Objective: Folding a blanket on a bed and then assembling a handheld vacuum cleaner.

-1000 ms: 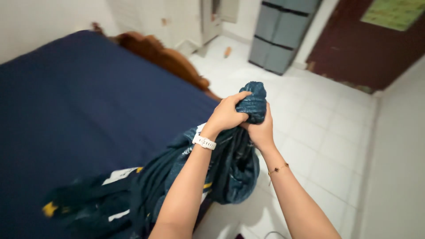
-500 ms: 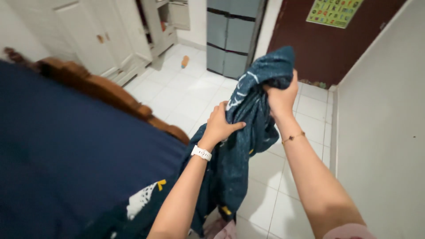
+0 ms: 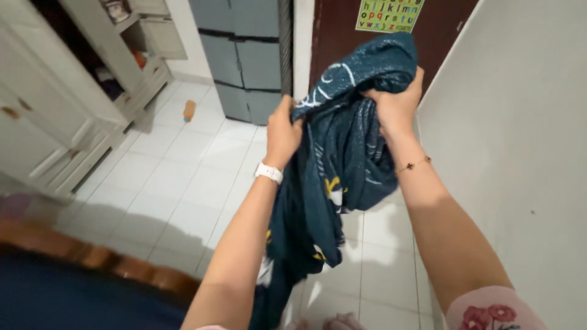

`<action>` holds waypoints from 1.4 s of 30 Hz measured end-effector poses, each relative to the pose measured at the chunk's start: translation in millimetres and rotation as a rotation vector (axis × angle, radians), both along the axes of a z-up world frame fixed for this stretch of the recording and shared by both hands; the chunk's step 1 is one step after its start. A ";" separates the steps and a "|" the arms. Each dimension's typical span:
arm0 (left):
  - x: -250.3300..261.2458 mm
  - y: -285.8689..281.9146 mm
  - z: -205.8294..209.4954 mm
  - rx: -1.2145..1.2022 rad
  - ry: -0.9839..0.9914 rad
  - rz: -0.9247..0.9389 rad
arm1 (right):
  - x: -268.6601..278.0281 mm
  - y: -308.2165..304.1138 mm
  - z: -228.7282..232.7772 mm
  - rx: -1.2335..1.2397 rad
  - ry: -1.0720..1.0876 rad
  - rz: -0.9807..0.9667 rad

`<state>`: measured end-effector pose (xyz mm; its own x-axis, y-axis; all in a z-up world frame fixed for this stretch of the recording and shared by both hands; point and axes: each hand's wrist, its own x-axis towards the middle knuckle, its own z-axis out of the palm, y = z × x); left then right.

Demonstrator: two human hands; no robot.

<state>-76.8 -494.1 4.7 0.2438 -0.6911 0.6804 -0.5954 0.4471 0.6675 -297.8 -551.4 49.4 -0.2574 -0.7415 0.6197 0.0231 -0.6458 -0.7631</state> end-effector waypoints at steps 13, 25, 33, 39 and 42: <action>38.4 -238.8 -6.8 0.050 0.260 -0.028 | -35.8 -189.7 -5.2 0.072 0.851 -0.366; 61.4 -283.7 -23.3 0.607 0.473 -0.278 | -31.8 -336.8 -48.3 0.020 0.666 0.110; 88.3 -298.0 -6.5 0.792 0.674 -0.527 | -30.4 -343.7 -40.9 0.010 0.491 0.132; 82.4 -330.6 -161.0 1.300 -0.398 -0.474 | 6.1 -308.3 4.0 -0.087 0.297 0.318; 63.2 -354.2 -298.8 1.293 0.279 -0.903 | 23.5 -305.7 5.9 -0.151 0.373 0.326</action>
<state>-13.6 -848.4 -294.1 -0.5345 -0.7200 -0.4426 -0.2619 -0.3569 0.8967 -274.3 -857.1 55.3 0.2311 -0.6416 0.7314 -0.0141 -0.7539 -0.6568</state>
